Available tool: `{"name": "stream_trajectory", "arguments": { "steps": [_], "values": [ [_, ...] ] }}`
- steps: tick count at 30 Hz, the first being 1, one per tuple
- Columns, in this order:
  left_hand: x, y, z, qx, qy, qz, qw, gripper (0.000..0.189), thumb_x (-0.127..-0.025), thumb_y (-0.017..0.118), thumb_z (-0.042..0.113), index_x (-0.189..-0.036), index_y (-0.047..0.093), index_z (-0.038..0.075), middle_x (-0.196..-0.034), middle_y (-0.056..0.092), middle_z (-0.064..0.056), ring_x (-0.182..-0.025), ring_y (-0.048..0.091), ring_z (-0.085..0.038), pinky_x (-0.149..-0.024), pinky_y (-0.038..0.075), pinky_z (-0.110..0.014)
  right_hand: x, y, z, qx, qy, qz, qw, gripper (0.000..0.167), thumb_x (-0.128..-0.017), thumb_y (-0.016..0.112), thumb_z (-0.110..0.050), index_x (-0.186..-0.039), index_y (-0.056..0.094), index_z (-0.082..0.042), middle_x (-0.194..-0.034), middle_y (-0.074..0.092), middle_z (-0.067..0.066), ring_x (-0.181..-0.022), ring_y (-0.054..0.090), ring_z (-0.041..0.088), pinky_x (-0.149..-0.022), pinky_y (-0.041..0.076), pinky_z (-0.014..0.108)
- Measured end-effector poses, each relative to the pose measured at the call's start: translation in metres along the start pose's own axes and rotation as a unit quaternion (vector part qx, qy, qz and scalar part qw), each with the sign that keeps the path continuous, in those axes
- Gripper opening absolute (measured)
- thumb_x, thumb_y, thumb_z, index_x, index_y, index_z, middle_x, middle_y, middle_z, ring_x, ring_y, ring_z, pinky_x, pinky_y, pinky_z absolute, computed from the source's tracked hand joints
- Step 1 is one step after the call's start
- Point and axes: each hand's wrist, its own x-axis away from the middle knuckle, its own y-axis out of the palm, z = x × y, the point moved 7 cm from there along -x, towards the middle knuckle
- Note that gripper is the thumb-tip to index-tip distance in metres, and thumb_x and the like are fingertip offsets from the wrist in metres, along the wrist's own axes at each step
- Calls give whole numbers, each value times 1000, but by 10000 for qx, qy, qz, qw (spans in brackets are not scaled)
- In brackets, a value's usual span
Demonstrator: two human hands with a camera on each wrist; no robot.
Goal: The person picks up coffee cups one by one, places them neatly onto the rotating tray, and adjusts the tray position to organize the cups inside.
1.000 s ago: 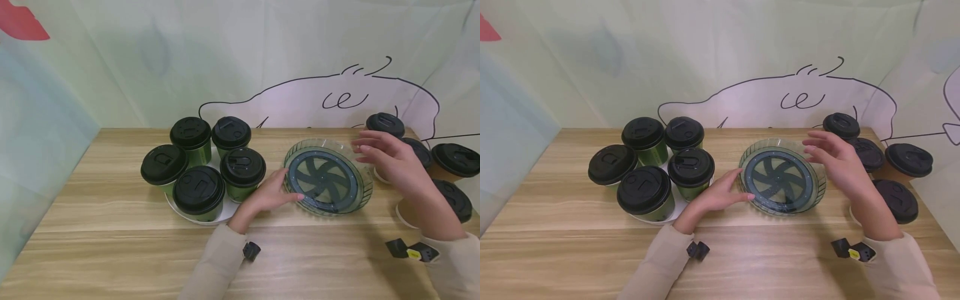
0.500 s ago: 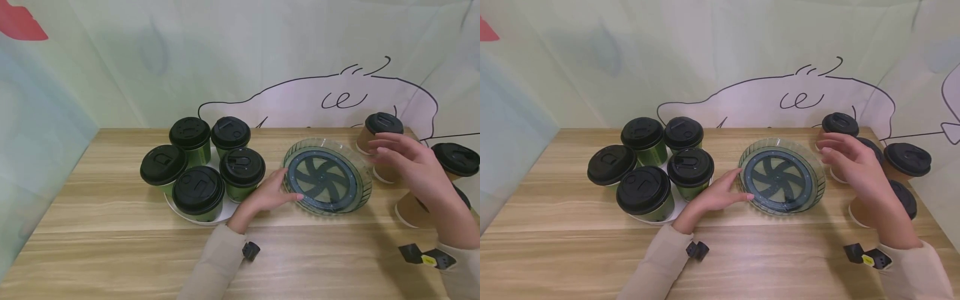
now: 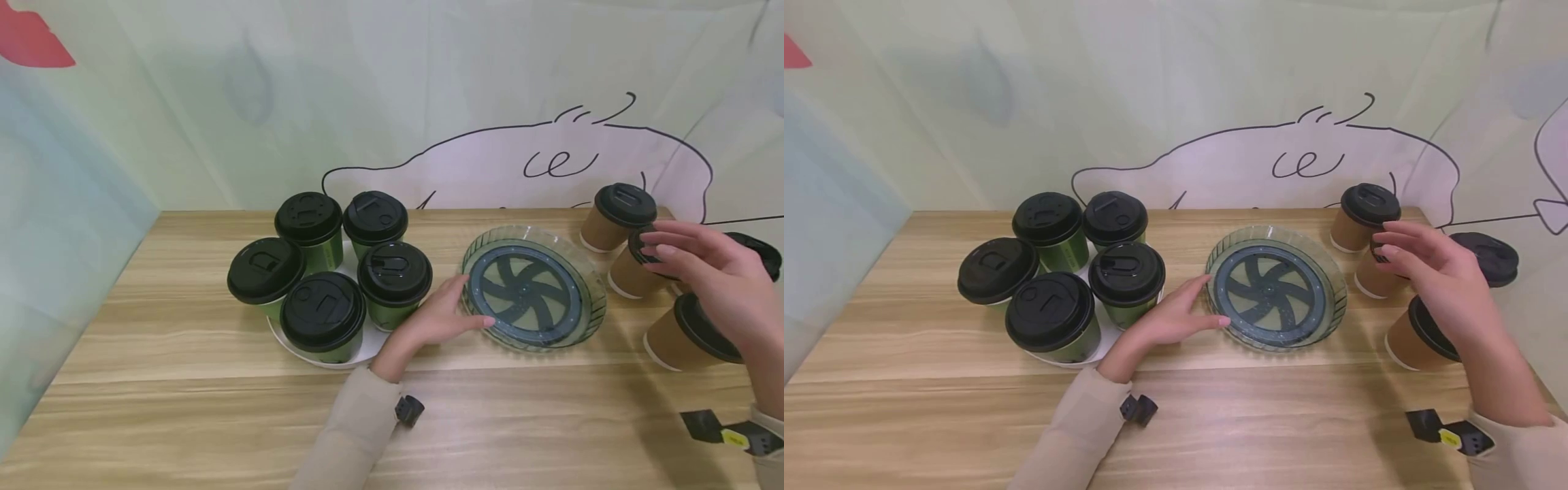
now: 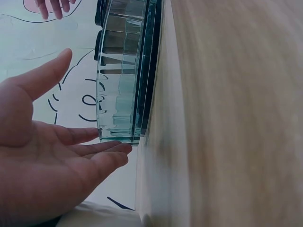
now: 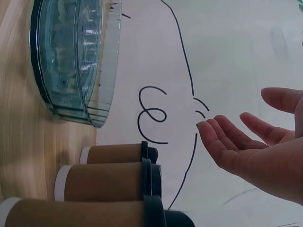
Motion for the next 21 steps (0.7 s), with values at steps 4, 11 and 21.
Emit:
{"name": "stream_trajectory", "arguments": {
  "steps": [4,11,21],
  "values": [
    [0,0,0,-5,-12,-7,10000,81,-84,66,32,-144,20,1,-148,20,-18,-134,20,-28,-107,22,-41,1,-8,7,-316,-107,185,9993,32,-94,50,-9,-126,51,-8,-106,59,-12,-84,61,-2,-72,46,9],
    [1,-1,1,9,-48,-14,10000,82,-84,66,32,-144,20,1,-148,19,-18,-134,20,-28,-107,22,-41,7,-23,26,-392,-268,315,9984,36,-94,48,-3,-130,49,-6,-108,57,-15,-94,55,-3,-73,43,6],
    [2,-1,1,1,-50,-8,10000,82,-84,66,33,-144,19,1,-148,19,-19,-134,20,-29,-107,21,-43,14,-41,38,-1154,-491,621,9902,38,-91,44,9,-118,56,-14,-102,62,-16,-88,59,-5,-73,43,5]
  ]
}}
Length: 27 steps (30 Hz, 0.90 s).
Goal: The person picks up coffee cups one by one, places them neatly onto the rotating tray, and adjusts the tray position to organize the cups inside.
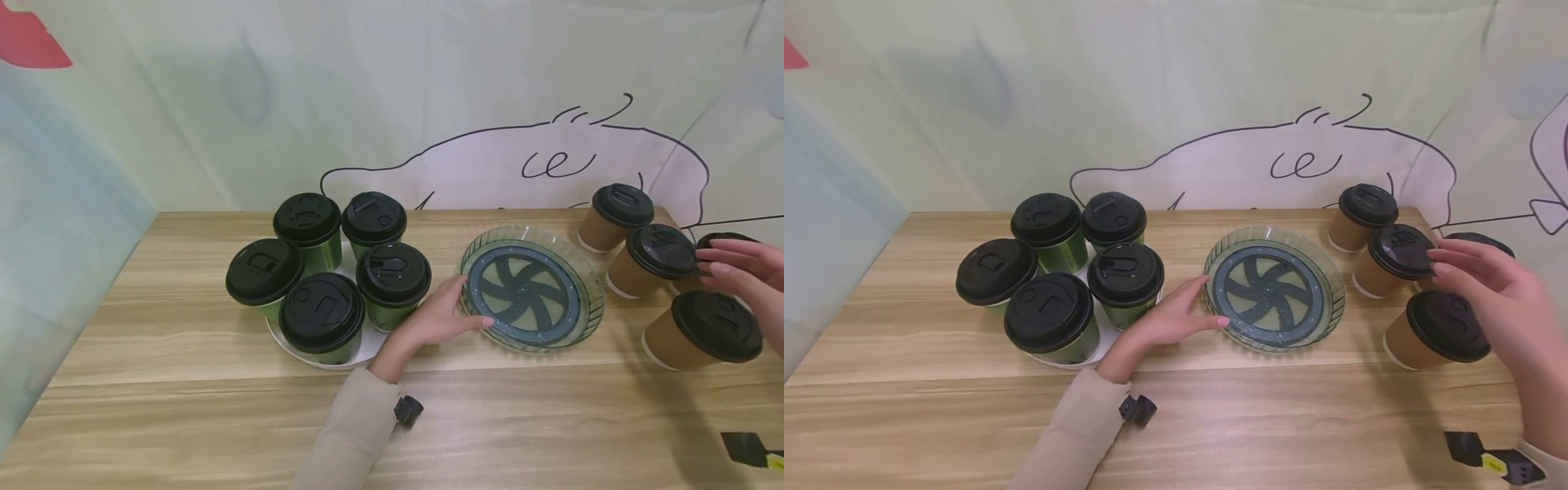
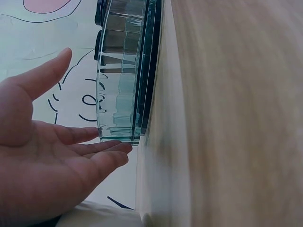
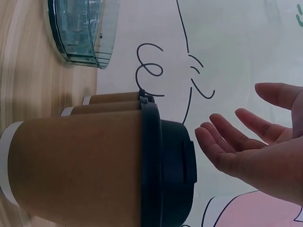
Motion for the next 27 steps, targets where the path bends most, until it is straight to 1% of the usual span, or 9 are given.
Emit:
{"name": "stream_trajectory", "arguments": {
  "steps": [1,2,5,7,8,9,17,22,27],
  "values": [
    [0,0,0,8,-3,-3,10000,82,-84,66,33,-144,19,1,-148,19,-19,-134,20,-30,-107,21,-43,-3,-10,21,151,-28,26,9999,36,-91,46,7,-120,56,-12,-104,62,-13,-89,59,-4,-73,44,6],
    [1,0,0,17,1,-6,10000,82,-84,66,32,-144,19,1,-148,19,-19,-134,20,-29,-107,21,-43,-4,-18,35,448,-11,39,9990,35,-92,47,5,-122,55,-11,-106,62,-14,-90,59,-4,-73,43,6],
    [1,0,1,31,4,-8,10000,81,-84,66,31,-144,19,1,-148,19,-19,-134,20,-29,-107,21,-43,-11,-51,99,907,-121,116,9957,36,-92,50,1,-127,51,-4,-114,62,-4,-94,59,1,-74,45,9],
    [1,0,1,21,3,-1,10000,81,-85,66,31,-144,20,1,-147,19,-19,-134,20,-30,-107,22,-43,-15,-70,138,1299,-144,164,9913,39,-92,52,-2,-130,48,-3,-119,60,1,-98,58,3,-75,46,10],
    [1,0,1,13,-1,3,10000,81,-84,66,32,-144,20,0,-147,19,-19,-134,20,-30,-107,22,-43,-13,-72,140,1329,-106,198,9909,39,-92,52,-1,-130,48,-2,-119,60,1,-98,58,3,-75,45,10],
    [1,0,1,0,-10,8,10000,81,-84,66,32,-144,20,0,-147,19,-19,-134,20,-30,-107,22,-43,-14,-76,149,1396,-102,249,9898,39,-91,52,-1,-130,49,-3,-121,59,3,-99,58,4,-75,45,10],
    [1,0,0,16,-9,7,10000,81,-85,65,31,-144,19,0,-147,19,-20,-134,20,-30,-107,21,-44,-5,-81,158,1453,93,356,9887,40,-90,55,-1,-129,51,-5,-118,60,-8,-100,53,-3,-78,37,7],
    [1,0,1,9,3,-2,10000,81,-85,65,32,-144,19,1,-147,19,-19,-134,20,-30,-107,22,-44,-2,-82,161,1615,95,336,9862,41,-88,57,-1,-128,52,-6,-118,60,-11,-96,54,-6,-76,37,5],
    [1,0,1,-8,11,-15,10000,81,-85,66,31,-144,19,1,-148,19,-19,-135,19,-29,-107,21,-43,2,-80,160,1578,141,266,9870,42,-87,58,0,-128,52,-7,-116,59,-16,-96,52,-7,-75,34,4]
  ]
}}
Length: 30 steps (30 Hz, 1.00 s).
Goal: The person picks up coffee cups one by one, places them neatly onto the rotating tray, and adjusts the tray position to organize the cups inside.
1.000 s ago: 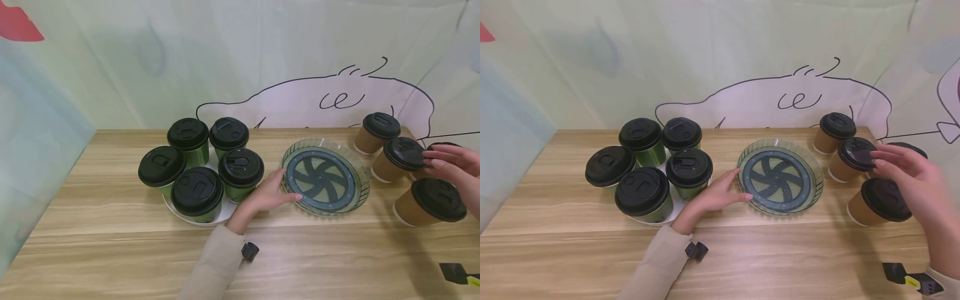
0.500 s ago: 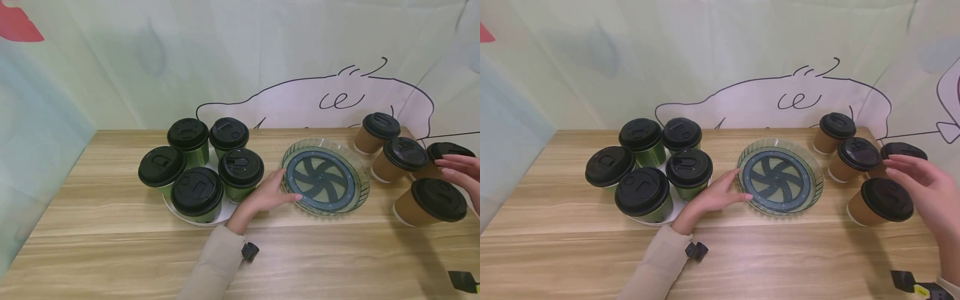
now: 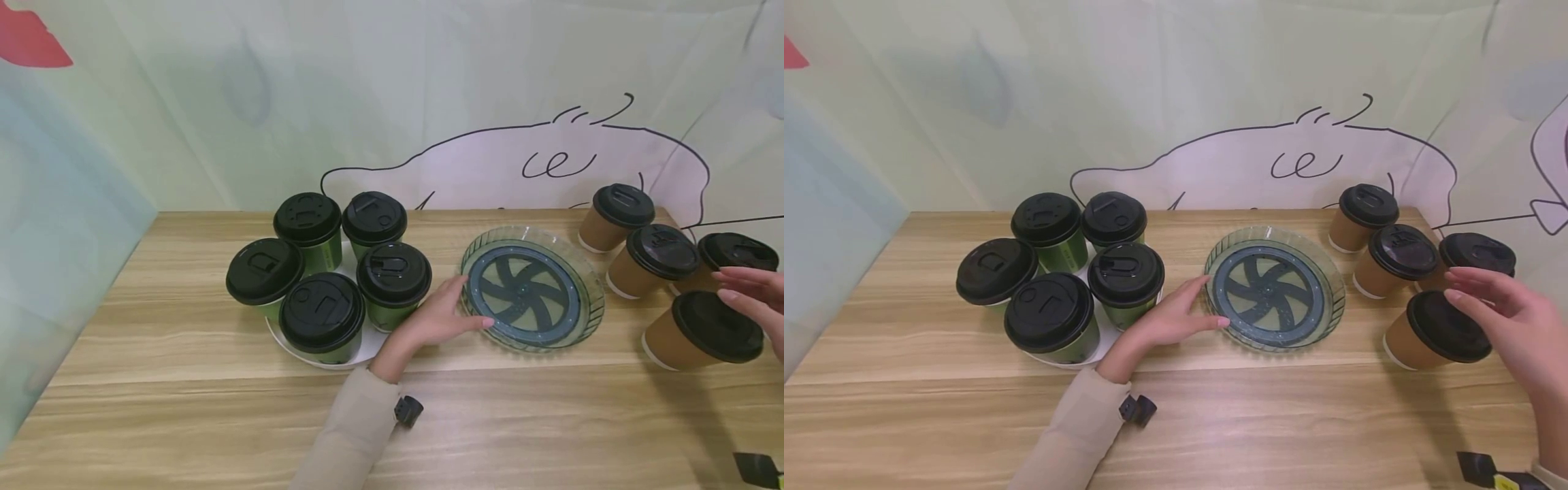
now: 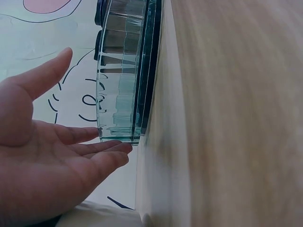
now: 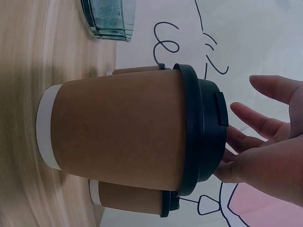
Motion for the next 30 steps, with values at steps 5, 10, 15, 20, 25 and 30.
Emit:
{"name": "stream_trajectory", "arguments": {
  "steps": [5,10,15,20,25,30],
  "values": [
    [0,0,0,-24,-19,-20,10000,82,-85,65,32,-144,19,1,-148,18,-18,-135,19,-29,-107,21,-42,1,0,5,-21,74,6,10000,43,-87,58,0,-129,52,-7,-115,58,-18,-98,51,-7,-75,34,4],
    [0,0,0,-15,-30,-14,10000,83,-84,66,33,-144,19,2,-148,18,-18,-135,19,-29,-107,21,-43,4,0,5,58,104,47,9999,42,-87,59,-1,-128,53,-8,-114,58,-19,-98,50,-7,-75,33,3],
    [0,0,0,17,-32,-9,10000,83,-84,66,32,-144,19,1,-148,18,-18,-135,19,-29,-107,20,-43,9,2,-12,8,232,110,9997,41,-87,59,-2,-127,55,-12,-110,56,-23,-97,48,-8,-76,33,3],
    [-1,1,-1,-4,-37,-34,10000,83,-84,66,31,-145,18,1,-148,17,-18,-135,18,-29,-107,20,-42,15,3,-28,-98,501,56,9987,41,-88,58,-6,-127,55,-18,-110,52,-23,-101,45,-7,-81,30,1],
    [-1,1,0,-21,-40,-33,10000,84,-84,66,33,-145,18,2,-148,17,-18,-135,18,-29,-107,20,-42,14,1,4,35,759,-67,9971,45,-90,58,-11,-133,49,-19,-122,48,-20,-113,39,-3,-84,27,-1],
    [-1,1,-1,-23,-47,-25,10000,83,-84,66,32,-145,18,1,-148,17,-18,-135,19,-30,-107,20,-43,13,-3,25,196,814,-147,9964,49,-89,60,-14,-135,47,-20,-130,43,-17,-119,33,-2,-90,22,0]
  ]
}}
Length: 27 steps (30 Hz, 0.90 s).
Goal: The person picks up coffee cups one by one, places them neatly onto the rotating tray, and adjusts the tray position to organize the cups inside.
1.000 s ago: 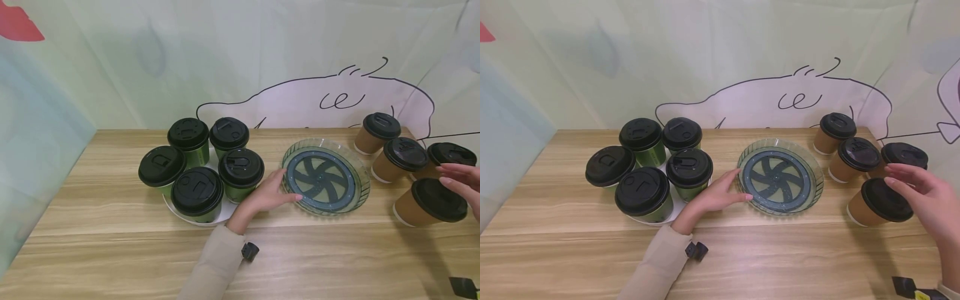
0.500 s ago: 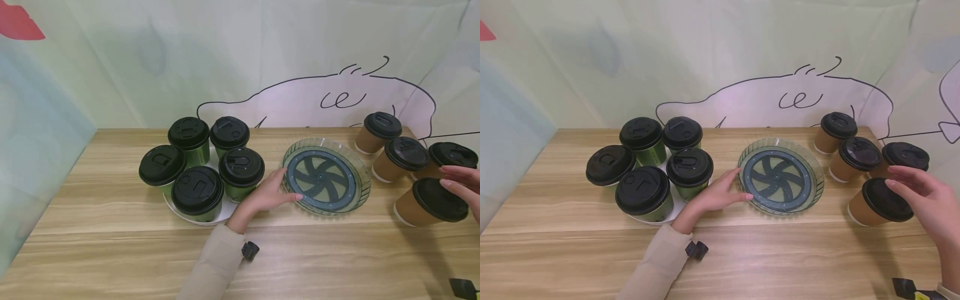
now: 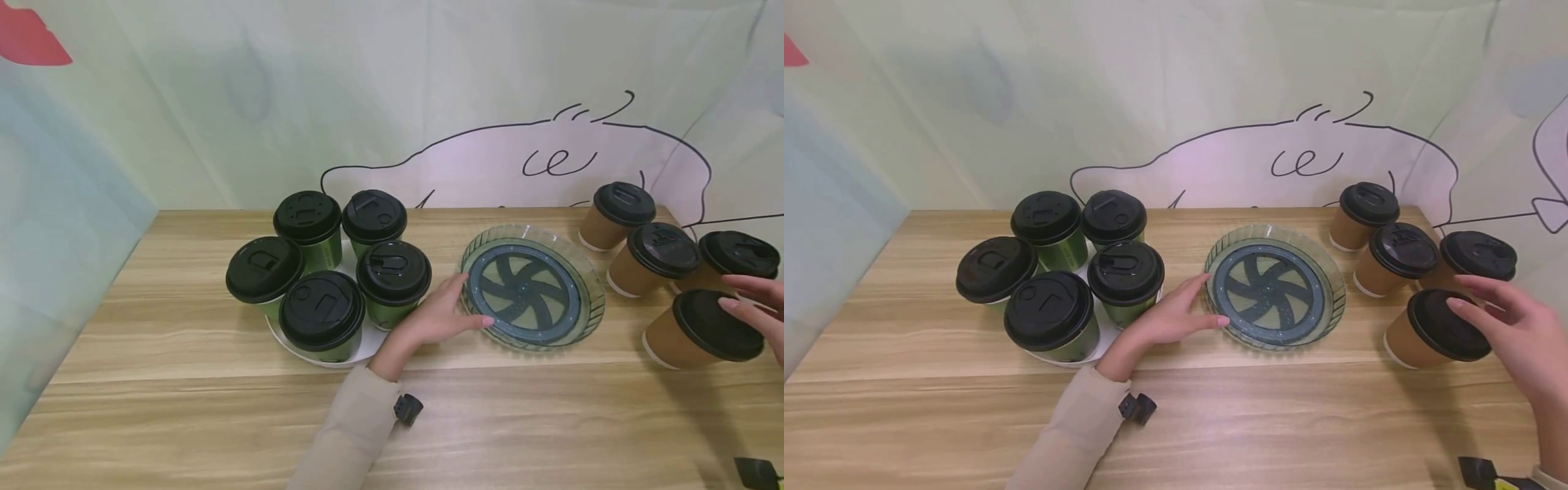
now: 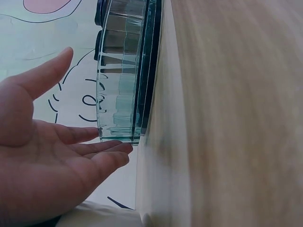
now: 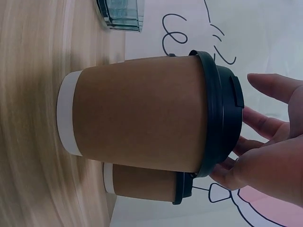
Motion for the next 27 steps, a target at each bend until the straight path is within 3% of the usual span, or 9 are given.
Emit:
{"name": "stream_trajectory", "arguments": {
  "steps": [6,8,13,20,23,27],
  "values": [
    [0,-1,0,-3,-22,-10,10000,83,-84,66,32,-145,17,1,-148,17,-19,-135,18,-30,-107,20,-43,3,1,7,393,91,-8,9992,52,-89,60,-18,-137,43,-26,-135,36,-18,-120,29,-5,-104,14,14],
    [0,0,0,0,-25,-22,10000,84,-84,66,32,-145,17,1,-149,17,-18,-135,18,-29,-108,20,-43,5,2,7,431,69,-11,9990,52,-89,60,-18,-137,43,-25,-137,36,-17,-122,28,-4,-103,16,13],
    [0,0,0,0,-28,-15,10000,84,-84,66,32,-145,17,2,-149,17,-18,-135,18,-29,-108,20,-43,6,4,7,464,-25,-21,9989,53,-88,61,-17,-137,43,-24,-138,36,-15,-124,28,-4,-91,21,0],
    [0,0,0,-17,-43,-21,10000,84,-84,66,33,-145,17,2,-148,17,-18,-135,18,-29,-107,20,-43,9,5,3,531,22,-56,9986,53,-89,61,-19,-138,42,-25,-138,36,-15,-125,27,-5,-96,20,3],
    [0,0,0,-11,-38,-29,10000,83,-84,66,33,-145,17,2,-149,17,-18,-135,18,-29,-108,20,-43,10,5,2,470,-2,-76,9989,53,-88,62,-18,-138,43,-24,-135,39,-17,-121,30,-7,-92,21,0],
    [0,0,0,-15,-18,-23,10000,84,-84,66,32,-145,17,2,-149,17,-18,-135,18,-29,-108,19,-42,10,5,1,191,-145,-101,9997,52,-86,63,-10,-135,47,-19,-124,46,-19,-106,42,-12,-81,31,-1]
  ]
}}
